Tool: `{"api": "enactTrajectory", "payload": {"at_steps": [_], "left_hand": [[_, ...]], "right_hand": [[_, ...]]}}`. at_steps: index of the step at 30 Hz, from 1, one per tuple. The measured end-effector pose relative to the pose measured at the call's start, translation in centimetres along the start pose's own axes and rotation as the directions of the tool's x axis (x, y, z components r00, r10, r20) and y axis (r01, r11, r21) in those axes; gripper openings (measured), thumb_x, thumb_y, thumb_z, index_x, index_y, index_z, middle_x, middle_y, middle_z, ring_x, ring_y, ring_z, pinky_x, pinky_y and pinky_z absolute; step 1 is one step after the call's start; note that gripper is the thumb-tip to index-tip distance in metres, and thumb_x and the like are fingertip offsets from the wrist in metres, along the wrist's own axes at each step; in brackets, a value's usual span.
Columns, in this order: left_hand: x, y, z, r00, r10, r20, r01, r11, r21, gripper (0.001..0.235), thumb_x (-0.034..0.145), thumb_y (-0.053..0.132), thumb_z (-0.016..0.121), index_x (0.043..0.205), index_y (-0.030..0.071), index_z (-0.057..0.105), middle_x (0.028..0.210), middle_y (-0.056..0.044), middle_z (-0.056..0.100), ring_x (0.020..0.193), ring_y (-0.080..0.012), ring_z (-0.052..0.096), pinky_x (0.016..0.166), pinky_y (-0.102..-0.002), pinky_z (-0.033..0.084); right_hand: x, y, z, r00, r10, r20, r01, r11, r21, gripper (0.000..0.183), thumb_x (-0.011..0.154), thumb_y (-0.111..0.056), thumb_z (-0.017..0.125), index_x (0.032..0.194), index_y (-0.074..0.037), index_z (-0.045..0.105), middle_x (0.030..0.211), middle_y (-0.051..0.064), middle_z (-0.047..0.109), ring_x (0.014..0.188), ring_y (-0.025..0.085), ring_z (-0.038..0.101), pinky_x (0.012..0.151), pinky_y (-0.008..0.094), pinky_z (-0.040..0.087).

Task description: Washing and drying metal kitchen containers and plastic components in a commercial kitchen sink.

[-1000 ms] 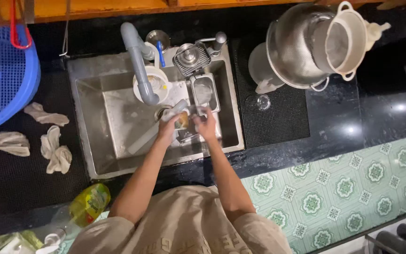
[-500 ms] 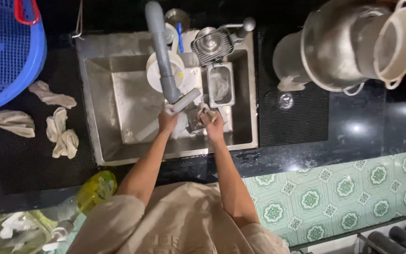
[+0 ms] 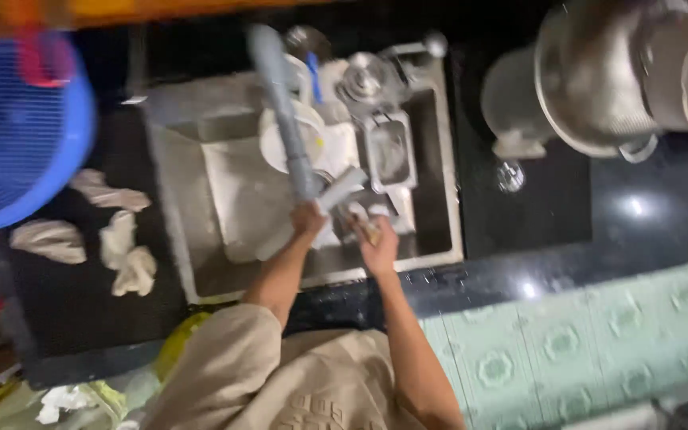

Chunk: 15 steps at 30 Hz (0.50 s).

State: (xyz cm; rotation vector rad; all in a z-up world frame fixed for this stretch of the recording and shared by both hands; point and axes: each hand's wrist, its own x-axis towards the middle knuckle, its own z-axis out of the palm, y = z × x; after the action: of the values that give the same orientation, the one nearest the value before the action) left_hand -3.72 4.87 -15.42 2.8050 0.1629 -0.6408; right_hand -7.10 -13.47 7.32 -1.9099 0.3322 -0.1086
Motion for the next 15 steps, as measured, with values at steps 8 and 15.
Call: {"api": "enactTrajectory", "payload": {"at_steps": [8, 15], "left_hand": [[-5.1, 3.8, -11.1, 0.985, 0.004, -0.173, -0.069, 0.926, -0.37, 0.052, 0.074, 0.027, 0.079, 0.122, 0.014, 0.065, 0.106, -0.02, 0.071, 0.099, -0.0438, 0.068, 0.084, -0.054, 0.055], [-6.9, 11.7, -14.4, 0.933, 0.326, -0.15, -0.357, 0.799, -0.485, 0.051, 0.07, 0.028, 0.084, 0.112, 0.006, 0.065, 0.104, -0.024, 0.073, 0.101, -0.0419, 0.07, 0.086, -0.049, 0.056]], "right_hand": [[0.6, 2.9, -0.2, 0.987, 0.095, -0.128, -0.073, 0.983, 0.167, 0.038, 0.091, -0.005, 0.065, 0.124, -0.001, 0.045, 0.106, 0.016, 0.064, 0.098, 0.023, 0.063, 0.09, 0.037, 0.05], [0.9, -1.9, -5.1, 0.984, 0.174, 0.026, -0.129, 0.617, 0.776, 0.066, 0.087, -0.009, 0.059, 0.152, -0.003, 0.047, 0.129, 0.012, 0.063, 0.114, 0.024, 0.059, 0.095, 0.036, 0.049]]}}
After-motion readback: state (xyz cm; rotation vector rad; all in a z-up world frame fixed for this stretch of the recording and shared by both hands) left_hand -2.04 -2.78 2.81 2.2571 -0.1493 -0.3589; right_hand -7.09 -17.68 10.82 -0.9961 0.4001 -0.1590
